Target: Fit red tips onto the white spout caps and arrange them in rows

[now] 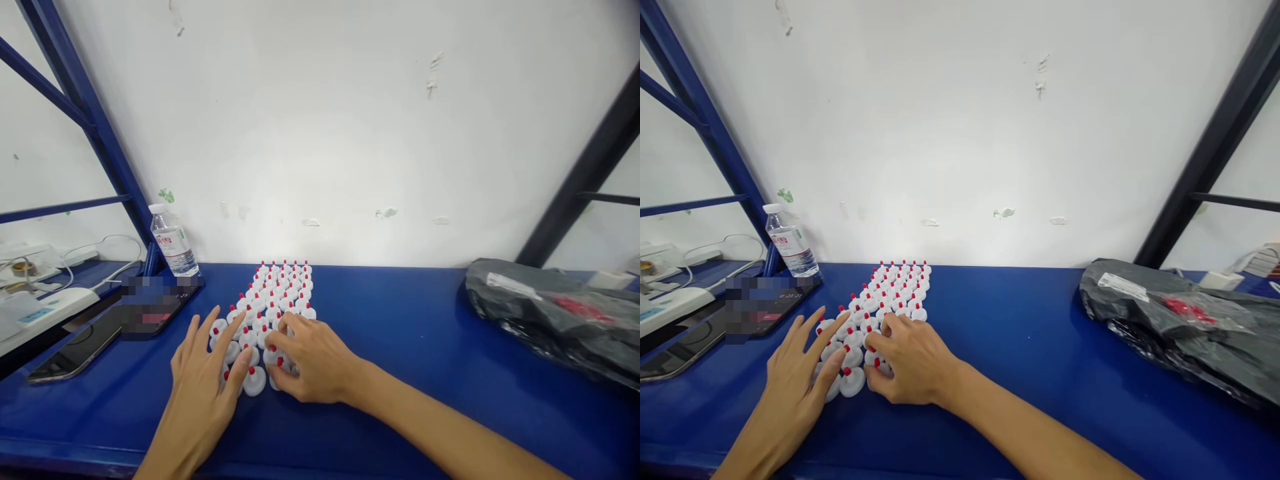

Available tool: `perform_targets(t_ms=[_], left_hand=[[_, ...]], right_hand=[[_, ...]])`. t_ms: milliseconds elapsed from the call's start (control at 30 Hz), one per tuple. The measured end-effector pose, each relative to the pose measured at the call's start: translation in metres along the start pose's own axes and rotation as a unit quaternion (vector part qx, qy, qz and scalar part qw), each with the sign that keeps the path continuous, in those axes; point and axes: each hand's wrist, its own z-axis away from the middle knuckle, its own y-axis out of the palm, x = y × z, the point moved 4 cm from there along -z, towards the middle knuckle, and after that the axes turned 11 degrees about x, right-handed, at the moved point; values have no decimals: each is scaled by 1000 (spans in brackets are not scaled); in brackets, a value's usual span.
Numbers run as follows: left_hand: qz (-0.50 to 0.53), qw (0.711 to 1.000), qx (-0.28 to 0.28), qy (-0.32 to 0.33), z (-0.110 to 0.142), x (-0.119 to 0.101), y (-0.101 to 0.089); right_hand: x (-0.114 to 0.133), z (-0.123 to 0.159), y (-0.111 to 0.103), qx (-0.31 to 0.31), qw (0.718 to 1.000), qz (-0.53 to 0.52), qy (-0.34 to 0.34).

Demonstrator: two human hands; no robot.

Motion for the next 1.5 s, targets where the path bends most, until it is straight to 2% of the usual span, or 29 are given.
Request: perform_targets(t_ms=[300, 467, 667, 833, 1000, 1100, 1200, 1400, 1500], left_hand=[[11, 1000, 15, -1, 0, 0, 4], [24, 999, 30, -13, 0, -2, 3], [52, 998, 45, -13, -2, -4, 3], [46, 997, 60, -26, -7, -5, 3], [62, 993, 90, -42, -24, -8, 7], [68, 992, 104, -9, -34, -15, 11], [61, 994, 89, 33, -40, -27, 13], [-31, 987, 64, 141, -44, -72, 19], [-62, 978, 65, 188, -38, -94, 19]], right_hand=[[-14, 15, -6, 23, 1000, 10, 6], [-35, 26, -11, -15, 997, -61, 35], [-65, 30, -14, -103, 963, -217, 125], [-86, 43, -21, -110, 936, -298, 154], [-109, 59, -24, -112, 926, -301, 198], [-111, 62, -25, -120, 928, -277, 220], [-107, 62, -29, -123, 934, -255, 219], [-104, 63, -35, -132, 937, -260, 190], [-98, 64, -35, -128, 953, -207, 181]])
